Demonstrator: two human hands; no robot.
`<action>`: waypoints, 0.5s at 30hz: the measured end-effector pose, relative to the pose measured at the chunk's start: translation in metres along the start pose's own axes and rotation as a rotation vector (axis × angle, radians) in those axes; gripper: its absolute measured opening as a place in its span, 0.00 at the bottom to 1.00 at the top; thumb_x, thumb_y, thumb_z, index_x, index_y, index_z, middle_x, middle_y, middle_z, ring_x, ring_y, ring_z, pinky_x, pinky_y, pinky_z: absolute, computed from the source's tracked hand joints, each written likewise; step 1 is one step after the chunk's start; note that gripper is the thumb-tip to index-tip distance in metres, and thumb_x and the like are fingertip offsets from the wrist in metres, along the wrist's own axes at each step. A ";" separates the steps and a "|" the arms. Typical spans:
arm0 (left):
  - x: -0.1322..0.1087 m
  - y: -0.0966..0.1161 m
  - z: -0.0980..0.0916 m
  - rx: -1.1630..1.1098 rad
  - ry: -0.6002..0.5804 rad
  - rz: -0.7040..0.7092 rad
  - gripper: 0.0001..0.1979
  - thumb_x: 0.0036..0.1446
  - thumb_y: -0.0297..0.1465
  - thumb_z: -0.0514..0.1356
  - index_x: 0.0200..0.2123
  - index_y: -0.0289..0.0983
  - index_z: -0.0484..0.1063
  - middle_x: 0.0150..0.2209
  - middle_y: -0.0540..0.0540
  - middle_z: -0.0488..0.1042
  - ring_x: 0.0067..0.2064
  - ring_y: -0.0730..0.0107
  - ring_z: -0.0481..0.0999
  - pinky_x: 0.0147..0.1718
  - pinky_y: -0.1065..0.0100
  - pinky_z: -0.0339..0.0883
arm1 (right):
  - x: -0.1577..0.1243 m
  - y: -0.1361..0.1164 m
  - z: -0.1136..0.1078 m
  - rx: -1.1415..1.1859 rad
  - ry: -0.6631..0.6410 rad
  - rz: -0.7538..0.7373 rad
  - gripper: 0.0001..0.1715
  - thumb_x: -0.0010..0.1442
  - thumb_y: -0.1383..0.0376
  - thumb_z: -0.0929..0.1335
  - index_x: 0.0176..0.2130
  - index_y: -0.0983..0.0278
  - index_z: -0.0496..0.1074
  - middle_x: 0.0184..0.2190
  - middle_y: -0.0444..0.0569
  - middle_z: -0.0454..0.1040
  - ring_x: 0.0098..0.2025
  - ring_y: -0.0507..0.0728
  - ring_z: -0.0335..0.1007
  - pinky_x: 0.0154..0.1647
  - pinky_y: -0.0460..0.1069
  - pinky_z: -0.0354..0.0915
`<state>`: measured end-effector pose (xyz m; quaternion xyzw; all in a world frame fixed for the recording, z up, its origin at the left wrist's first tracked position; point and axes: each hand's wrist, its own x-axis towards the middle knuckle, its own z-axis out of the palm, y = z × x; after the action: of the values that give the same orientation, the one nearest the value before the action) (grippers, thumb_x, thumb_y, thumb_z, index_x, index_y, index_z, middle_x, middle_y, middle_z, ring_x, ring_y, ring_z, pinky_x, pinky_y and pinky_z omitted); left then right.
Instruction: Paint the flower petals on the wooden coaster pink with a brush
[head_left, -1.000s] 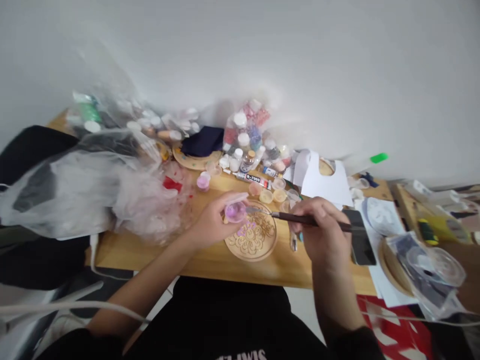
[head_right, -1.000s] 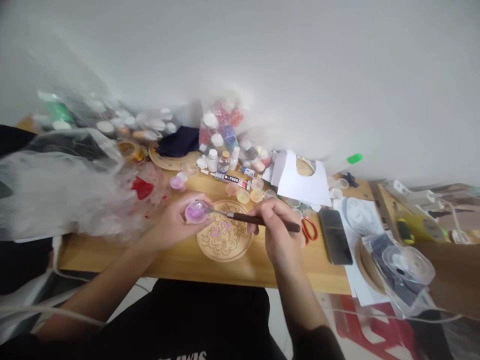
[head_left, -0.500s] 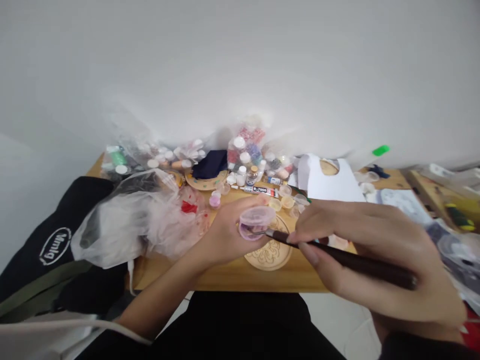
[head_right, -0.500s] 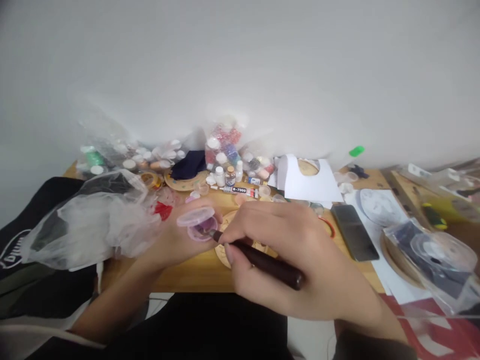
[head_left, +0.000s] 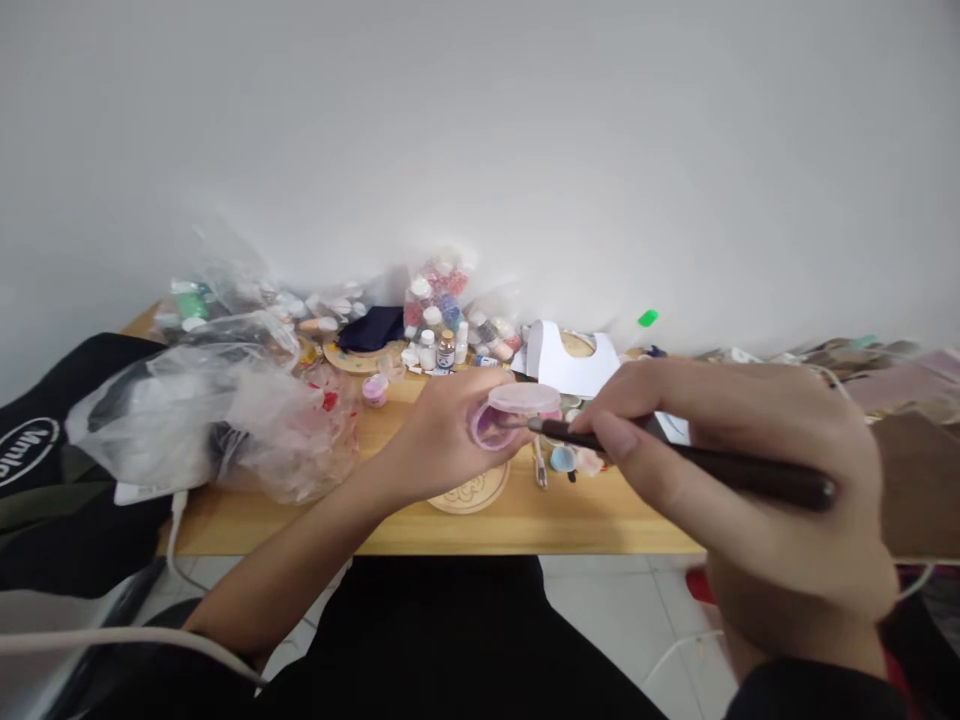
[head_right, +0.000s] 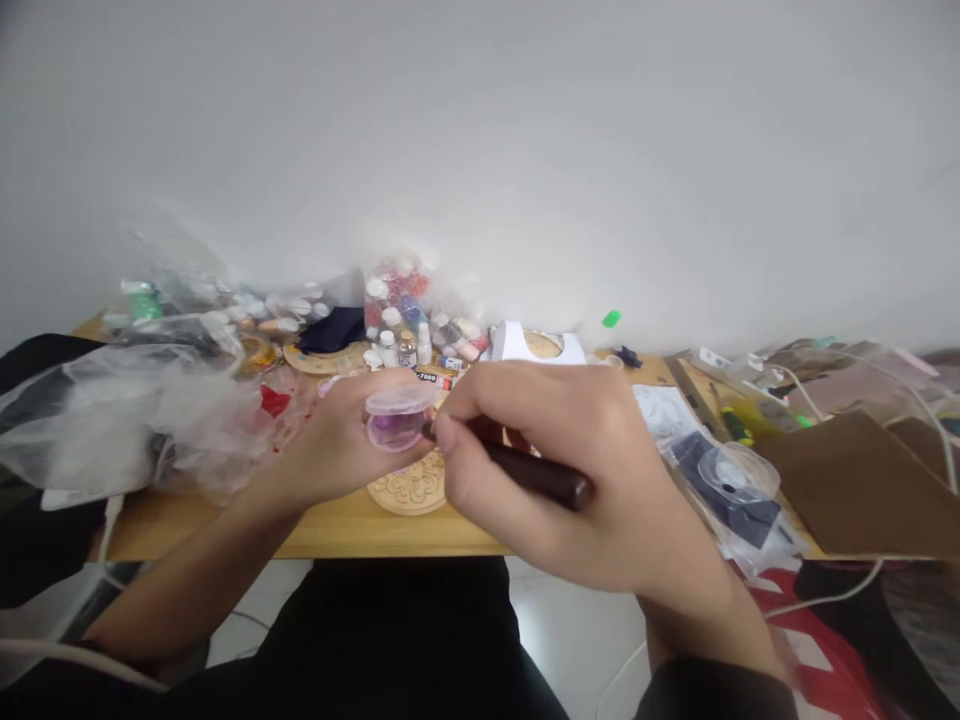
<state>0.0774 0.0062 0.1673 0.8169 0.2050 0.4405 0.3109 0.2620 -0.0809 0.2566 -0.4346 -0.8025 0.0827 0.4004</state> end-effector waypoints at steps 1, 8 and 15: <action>0.003 0.003 0.003 0.017 0.003 0.006 0.11 0.57 0.29 0.66 0.28 0.39 0.65 0.25 0.54 0.68 0.26 0.74 0.66 0.25 0.69 0.58 | -0.002 0.002 -0.004 0.004 0.015 -0.022 0.11 0.61 0.70 0.72 0.29 0.57 0.76 0.19 0.36 0.72 0.18 0.48 0.60 0.19 0.47 0.56; 0.019 0.005 0.009 0.105 0.033 0.104 0.13 0.58 0.30 0.65 0.27 0.40 0.63 0.24 0.55 0.66 0.25 0.75 0.66 0.23 0.71 0.59 | -0.009 0.015 -0.015 0.024 0.137 -0.052 0.12 0.63 0.71 0.70 0.29 0.57 0.76 0.17 0.36 0.69 0.16 0.47 0.58 0.14 0.46 0.55; 0.026 -0.011 0.008 0.130 0.066 0.113 0.11 0.57 0.26 0.65 0.30 0.41 0.65 0.29 0.54 0.75 0.30 0.74 0.73 0.28 0.71 0.66 | 0.000 0.035 -0.004 0.038 0.161 -0.020 0.14 0.66 0.67 0.71 0.28 0.58 0.75 0.19 0.37 0.73 0.18 0.47 0.63 0.16 0.45 0.56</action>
<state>0.0974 0.0271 0.1719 0.8306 0.1972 0.4698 0.2248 0.2868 -0.0608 0.2421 -0.4242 -0.7702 0.0588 0.4727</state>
